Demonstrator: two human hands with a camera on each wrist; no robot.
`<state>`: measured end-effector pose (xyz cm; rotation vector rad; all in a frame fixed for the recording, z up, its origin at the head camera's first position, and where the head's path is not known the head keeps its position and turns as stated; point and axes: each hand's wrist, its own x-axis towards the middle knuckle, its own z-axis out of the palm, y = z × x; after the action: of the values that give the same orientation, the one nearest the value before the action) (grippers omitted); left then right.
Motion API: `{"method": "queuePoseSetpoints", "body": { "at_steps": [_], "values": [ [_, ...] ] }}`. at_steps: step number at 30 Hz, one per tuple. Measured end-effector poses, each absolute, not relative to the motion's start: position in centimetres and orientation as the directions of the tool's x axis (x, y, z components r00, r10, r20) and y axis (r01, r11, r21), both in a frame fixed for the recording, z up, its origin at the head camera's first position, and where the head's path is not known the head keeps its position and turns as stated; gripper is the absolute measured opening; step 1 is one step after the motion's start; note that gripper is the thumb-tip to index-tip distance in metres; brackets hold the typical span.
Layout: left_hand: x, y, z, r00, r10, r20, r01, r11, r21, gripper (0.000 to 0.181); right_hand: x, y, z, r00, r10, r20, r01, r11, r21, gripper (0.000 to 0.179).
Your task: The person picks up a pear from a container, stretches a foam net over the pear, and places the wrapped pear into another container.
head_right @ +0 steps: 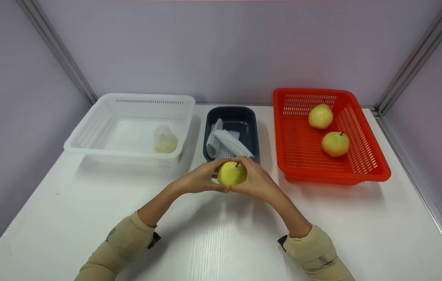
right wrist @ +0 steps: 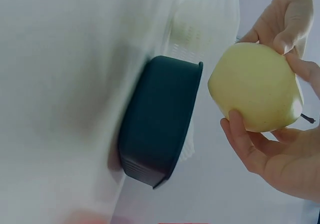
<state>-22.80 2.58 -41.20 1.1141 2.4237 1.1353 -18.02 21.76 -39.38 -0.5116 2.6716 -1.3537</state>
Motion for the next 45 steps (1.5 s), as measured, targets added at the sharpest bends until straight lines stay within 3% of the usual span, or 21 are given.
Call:
{"method": "queuePoseSetpoints", "body": {
  "at_steps": [8,20,28,36,45],
  "values": [
    [-23.1,1.9,-41.9,-0.739,0.673,0.006,0.465,0.505,0.728,0.071,-19.3,21.8,-42.1,-0.928,-0.373,0.009,-0.222,0.533,-0.816,0.073],
    [-23.5,2.1,-42.8,-0.772,0.63,-0.08,0.407,0.587,0.7,0.068,-19.9,21.5,-43.8,-0.906,-0.421,-0.053,-0.225,0.581,-0.782,0.074],
    [-23.4,2.3,-43.4,-0.755,0.644,-0.119,0.432,0.626,0.65,0.07,-20.2,21.4,-44.4,-0.888,-0.453,-0.077,-0.225,0.574,-0.787,0.073],
    [-23.4,3.0,-43.8,-0.707,0.687,-0.17,0.559,0.689,0.461,0.075,-20.5,21.7,-44.8,-0.862,-0.501,-0.08,-0.271,0.588,-0.763,0.071],
    [-23.1,3.7,-43.9,-0.697,0.698,-0.166,0.613,0.699,0.368,0.074,-20.7,22.2,-45.2,-0.845,-0.531,-0.06,-0.311,0.581,-0.752,0.069]
  ]
}}
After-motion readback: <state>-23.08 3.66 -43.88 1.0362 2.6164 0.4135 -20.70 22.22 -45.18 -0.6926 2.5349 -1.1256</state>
